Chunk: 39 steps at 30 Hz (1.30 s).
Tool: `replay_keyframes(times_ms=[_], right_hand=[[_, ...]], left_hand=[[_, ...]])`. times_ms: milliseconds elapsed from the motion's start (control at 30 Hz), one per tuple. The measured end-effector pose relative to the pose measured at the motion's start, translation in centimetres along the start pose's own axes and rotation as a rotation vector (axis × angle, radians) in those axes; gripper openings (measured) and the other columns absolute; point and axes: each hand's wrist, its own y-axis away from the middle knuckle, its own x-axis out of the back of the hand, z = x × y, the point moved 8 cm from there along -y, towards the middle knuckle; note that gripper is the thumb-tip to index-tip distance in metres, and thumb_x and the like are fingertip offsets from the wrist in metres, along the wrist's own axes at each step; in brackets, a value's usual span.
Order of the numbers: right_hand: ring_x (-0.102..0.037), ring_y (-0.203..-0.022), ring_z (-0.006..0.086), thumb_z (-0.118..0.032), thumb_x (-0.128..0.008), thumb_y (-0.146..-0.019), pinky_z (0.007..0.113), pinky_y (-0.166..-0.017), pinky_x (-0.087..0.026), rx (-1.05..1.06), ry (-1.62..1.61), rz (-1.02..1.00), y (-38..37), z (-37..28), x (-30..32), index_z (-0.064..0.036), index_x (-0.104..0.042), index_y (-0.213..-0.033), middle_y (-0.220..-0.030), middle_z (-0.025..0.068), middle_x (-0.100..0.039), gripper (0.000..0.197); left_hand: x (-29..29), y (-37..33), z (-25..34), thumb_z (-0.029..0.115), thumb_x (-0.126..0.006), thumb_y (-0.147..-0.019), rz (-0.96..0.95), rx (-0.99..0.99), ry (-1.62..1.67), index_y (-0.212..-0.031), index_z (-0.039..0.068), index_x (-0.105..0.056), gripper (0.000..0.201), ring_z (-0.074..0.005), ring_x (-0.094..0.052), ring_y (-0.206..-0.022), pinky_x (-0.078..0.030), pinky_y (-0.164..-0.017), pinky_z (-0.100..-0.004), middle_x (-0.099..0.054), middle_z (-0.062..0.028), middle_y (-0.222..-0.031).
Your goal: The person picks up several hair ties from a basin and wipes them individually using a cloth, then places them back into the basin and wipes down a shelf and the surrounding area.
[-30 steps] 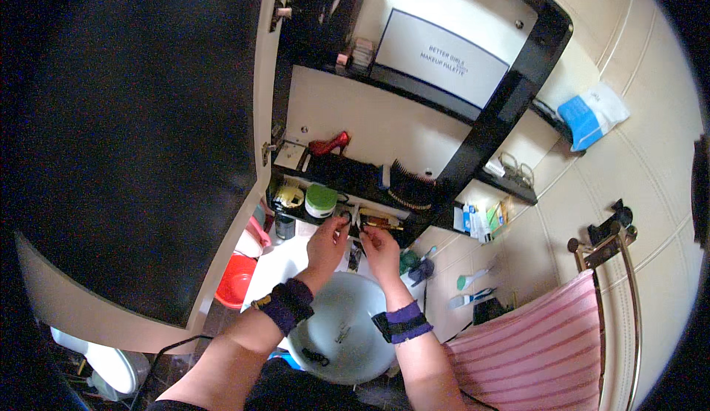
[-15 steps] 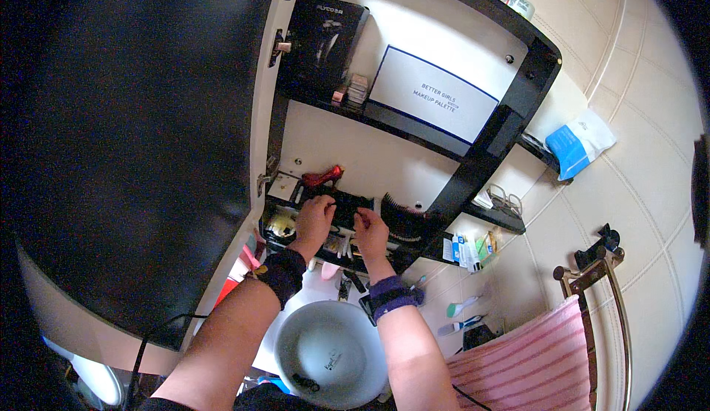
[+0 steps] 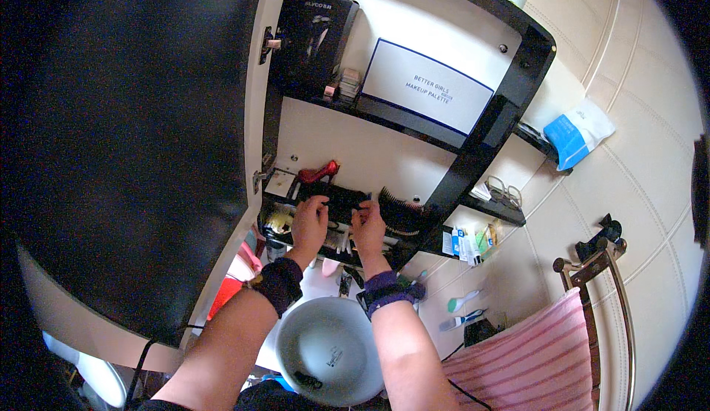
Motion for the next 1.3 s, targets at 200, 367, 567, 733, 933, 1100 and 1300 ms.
replay_keyframes(times_ms=[200,367,567,733,933,1100,1300], right_hand=[[-0.057,-0.066,0.0162,-0.004,-0.060,-0.081,0.028,-0.061,-0.047,0.058,-0.111,-0.076,1.4,-2.0,0.4,-0.0045,-0.052,-0.097,-0.077,0.0080,-0.059,0.017],[-0.057,-0.068,0.0140,-0.004,-0.060,-0.081,0.025,-0.062,-0.046,-0.115,-0.200,-0.164,11.0,1.6,-1.1,-0.0047,-0.053,-0.096,-0.079,0.0059,-0.059,0.017],[-0.063,-0.091,0.0210,-0.019,-0.066,-0.079,0.033,-0.080,-0.049,-0.565,0.117,-0.786,33.9,16.5,-5.3,-0.0037,-0.058,-0.106,-0.100,0.0101,-0.066,0.032],[-0.061,-0.098,0.0300,-0.027,-0.067,-0.072,0.038,-0.085,-0.047,-0.640,0.142,-1.199,48.9,19.5,-4.9,-0.0036,-0.057,-0.113,-0.106,0.0161,-0.063,0.048],[-0.056,-0.104,0.0378,-0.028,-0.063,-0.072,0.043,-0.089,-0.044,-0.513,-0.022,-1.281,50.2,16.5,-4.1,-0.0059,-0.057,-0.116,-0.112,0.0206,-0.060,0.050],[-0.054,-0.108,0.0365,-0.025,-0.061,-0.075,0.044,-0.089,-0.043,-0.470,0.082,-1.533,55.1,18.2,-6.3,-0.0071,-0.056,-0.117,-0.116,0.0195,-0.058,0.046],[-0.056,-0.103,0.0382,-0.024,-0.060,-0.077,0.045,-0.084,-0.045,-0.438,0.036,-1.561,54.7,16.1,-6.8,-0.0048,-0.059,-0.108,-0.108,0.0189,-0.061,0.037]], left_hand=[[0.8,7.3,0.6,0.010,-0.055,-0.083,-0.032,0.100,0.116,-0.089,0.008,-0.062,0.009,-0.0276,-0.055,-0.075,-0.046,-0.069,-0.0373,-0.061,-0.0097,-0.085],[-0.7,16.7,-2.3,0.008,-0.054,-0.081,-0.307,0.185,0.072,-0.088,0.008,-0.060,0.009,-0.0262,-0.053,-0.073,-0.046,-0.068,-0.0387,-0.062,-0.0077,-0.085],[-4.4,33.7,-12.3,0.012,-0.053,-0.078,-1.047,0.232,-0.242,-0.093,0.009,-0.062,0.018,-0.0325,-0.060,-0.092,-0.048,-0.078,-0.0415,-0.064,-0.0121,-0.097],[-5.5,49.9,-21.1,0.019,-0.054,-0.076,-1.351,0.289,-0.297,-0.096,0.001,-0.062,0.028,-0.0349,-0.063,-0.090,-0.049,-0.079,-0.0442,-0.064,-0.0201,-0.097],[-4.6,53.1,-19.3,0.018,-0.050,-0.080,-1.474,0.403,-0.301,-0.092,-0.001,-0.061,0.025,-0.0366,-0.064,-0.083,-0.051,-0.072,-0.0459,-0.065,-0.0223,-0.090],[-4.4,54.3,-17.4,0.021,-0.047,-0.084,-1.514,0.321,-0.389,-0.093,-0.001,-0.061,0.027,-0.0358,-0.065,-0.086,-0.051,-0.073,-0.0474,-0.066,-0.0209,-0.091],[-3.7,53.9,-14.9,0.022,-0.048,-0.085,-1.705,0.227,-0.416,-0.091,0.001,-0.067,0.029,-0.0338,-0.065,-0.088,-0.052,-0.073,-0.0454,-0.066,-0.0196,-0.094]])
